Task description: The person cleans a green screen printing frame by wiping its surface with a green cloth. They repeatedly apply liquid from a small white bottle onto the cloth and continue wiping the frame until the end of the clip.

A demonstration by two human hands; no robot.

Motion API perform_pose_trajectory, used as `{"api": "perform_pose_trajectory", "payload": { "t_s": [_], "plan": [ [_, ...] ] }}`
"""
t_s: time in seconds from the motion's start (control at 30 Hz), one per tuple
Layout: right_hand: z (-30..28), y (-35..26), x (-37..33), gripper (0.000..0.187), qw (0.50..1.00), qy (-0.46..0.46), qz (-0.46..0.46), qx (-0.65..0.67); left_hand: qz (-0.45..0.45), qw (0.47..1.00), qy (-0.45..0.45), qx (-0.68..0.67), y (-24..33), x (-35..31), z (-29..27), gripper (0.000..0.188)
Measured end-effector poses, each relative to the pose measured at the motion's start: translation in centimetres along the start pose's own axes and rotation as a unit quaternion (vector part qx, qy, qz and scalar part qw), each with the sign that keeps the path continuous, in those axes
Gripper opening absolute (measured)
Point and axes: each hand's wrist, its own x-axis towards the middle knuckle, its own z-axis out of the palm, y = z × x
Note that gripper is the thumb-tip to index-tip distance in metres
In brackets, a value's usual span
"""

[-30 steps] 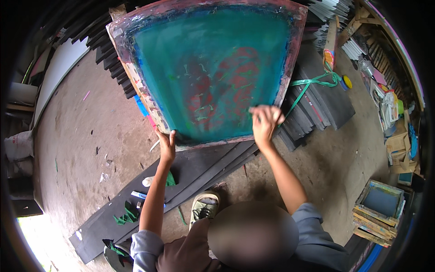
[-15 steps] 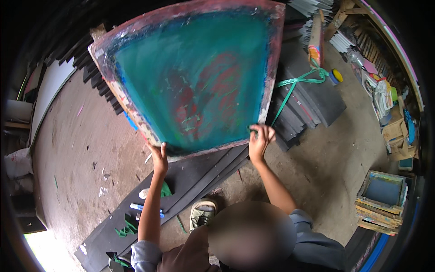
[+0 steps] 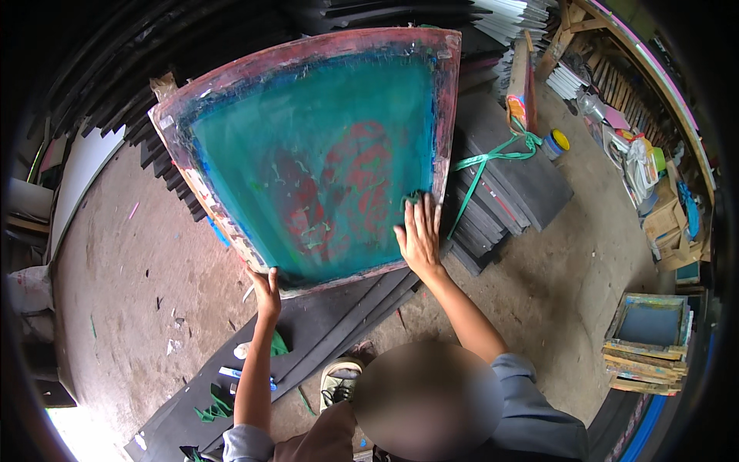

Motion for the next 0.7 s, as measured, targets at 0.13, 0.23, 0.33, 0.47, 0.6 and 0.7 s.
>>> {"api": "perform_pose_trajectory", "payload": {
  "t_s": [0.13,0.23,0.33,0.47,0.6,0.7],
  "plan": [
    [-2.6,-0.8,9.3,0.069,0.998,0.034,-0.011,-0.043,-0.009,1.0,0.007,-0.028,-0.9,-0.4,-1.6,0.078],
    [-5.9,-1.8,19.8,0.065,0.984,0.176,-0.016,-0.039,-0.017,0.999,0.031,0.006,-1.2,-0.1,-1.0,0.065],
    [-4.9,-5.4,21.5,0.061,0.983,0.146,-0.106,-0.022,0.029,0.999,0.034,-0.002,-1.2,-0.2,-0.9,0.063],
    [0.3,-9.9,11.3,0.057,0.942,-0.048,-0.332,0.01,0.007,1.0,0.012,-0.012,-0.5,-0.1,-1.7,0.064],
    [1.3,-7.2,10.3,0.047,0.901,-0.085,-0.426,-0.011,0.014,1.0,0.005,-0.003,0.7,-0.3,-0.9,0.066],
    [-1.9,-9.1,16.8,0.046,0.944,-0.001,-0.329,-0.033,0.043,0.998,0.029,0.033,-0.2,-0.5,-2.4,0.066]
  ]
}}
